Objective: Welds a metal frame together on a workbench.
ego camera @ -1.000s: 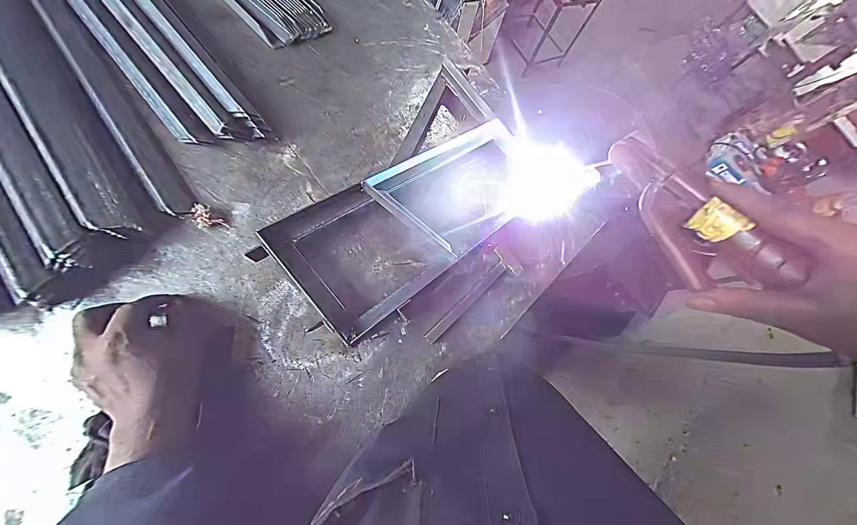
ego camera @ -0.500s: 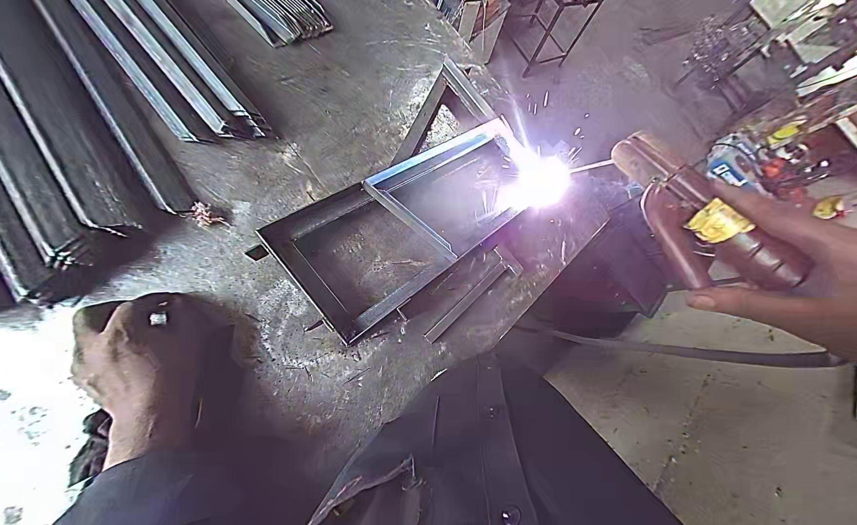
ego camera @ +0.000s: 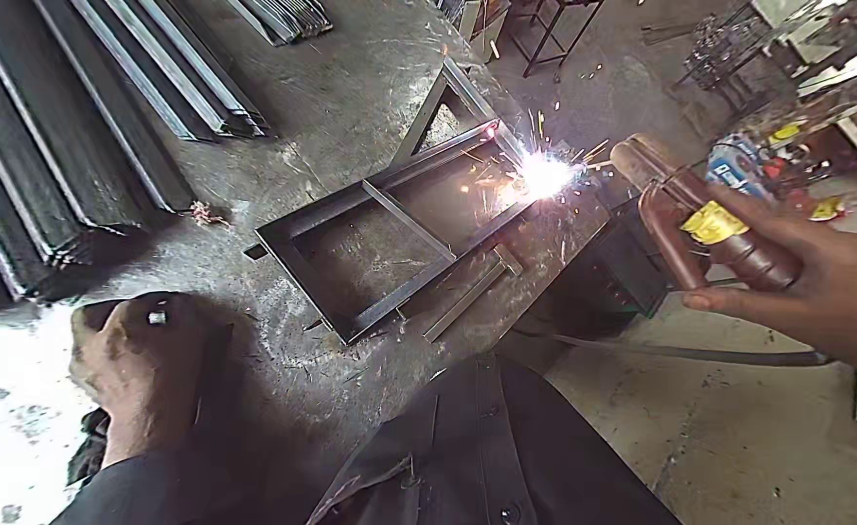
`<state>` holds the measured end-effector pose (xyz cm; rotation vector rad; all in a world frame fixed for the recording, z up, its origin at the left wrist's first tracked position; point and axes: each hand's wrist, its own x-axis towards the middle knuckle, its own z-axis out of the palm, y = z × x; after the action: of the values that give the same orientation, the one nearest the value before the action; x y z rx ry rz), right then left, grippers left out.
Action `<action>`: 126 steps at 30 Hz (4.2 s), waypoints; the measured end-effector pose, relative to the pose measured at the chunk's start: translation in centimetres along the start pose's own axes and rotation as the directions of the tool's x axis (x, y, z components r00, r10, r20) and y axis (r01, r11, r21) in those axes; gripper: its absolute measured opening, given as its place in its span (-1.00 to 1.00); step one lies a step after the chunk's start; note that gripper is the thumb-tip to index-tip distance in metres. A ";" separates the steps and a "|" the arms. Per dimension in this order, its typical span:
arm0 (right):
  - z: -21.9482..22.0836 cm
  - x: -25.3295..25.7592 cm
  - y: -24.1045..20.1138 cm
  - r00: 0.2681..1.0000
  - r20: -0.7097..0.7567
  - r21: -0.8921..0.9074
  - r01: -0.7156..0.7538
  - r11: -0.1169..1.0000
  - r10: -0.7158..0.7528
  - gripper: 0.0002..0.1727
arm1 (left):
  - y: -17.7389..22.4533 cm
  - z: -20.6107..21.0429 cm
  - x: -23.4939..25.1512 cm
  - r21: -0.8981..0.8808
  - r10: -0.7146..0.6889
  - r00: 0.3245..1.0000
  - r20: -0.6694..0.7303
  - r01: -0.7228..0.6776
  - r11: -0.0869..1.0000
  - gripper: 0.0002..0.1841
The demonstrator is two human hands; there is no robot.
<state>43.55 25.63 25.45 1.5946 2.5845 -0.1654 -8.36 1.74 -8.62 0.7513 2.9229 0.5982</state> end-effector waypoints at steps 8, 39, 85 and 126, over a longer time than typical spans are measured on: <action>0.1 -0.1 0.0 1.000 0.006 0.012 -0.014 1.000 0.014 0.22 | 0.0 -0.2 0.0 0.011 0.001 1.000 0.019 -0.001 1.000 -0.53; 2.5 -1.2 1.7 0.997 -0.060 0.123 -0.036 0.992 0.044 0.24 | -0.5 0.2 0.1 0.005 0.027 1.000 -0.005 -0.027 1.000 -0.53; 3.7 -1.7 2.3 0.994 -0.084 0.189 -0.048 0.981 0.065 0.24 | -0.4 0.1 0.1 0.009 0.000 1.000 0.012 0.000 1.000 -0.54; 6.9 -3.9 3.6 0.976 -0.095 0.413 -0.139 0.900 0.194 0.09 | 2.6 -2.3 -1.2 -0.072 0.007 1.000 0.016 -0.006 0.997 -0.52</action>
<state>48.75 22.79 19.01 2.0178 2.6169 -0.6395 -6.45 2.49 -5.55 0.7541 2.8682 0.6912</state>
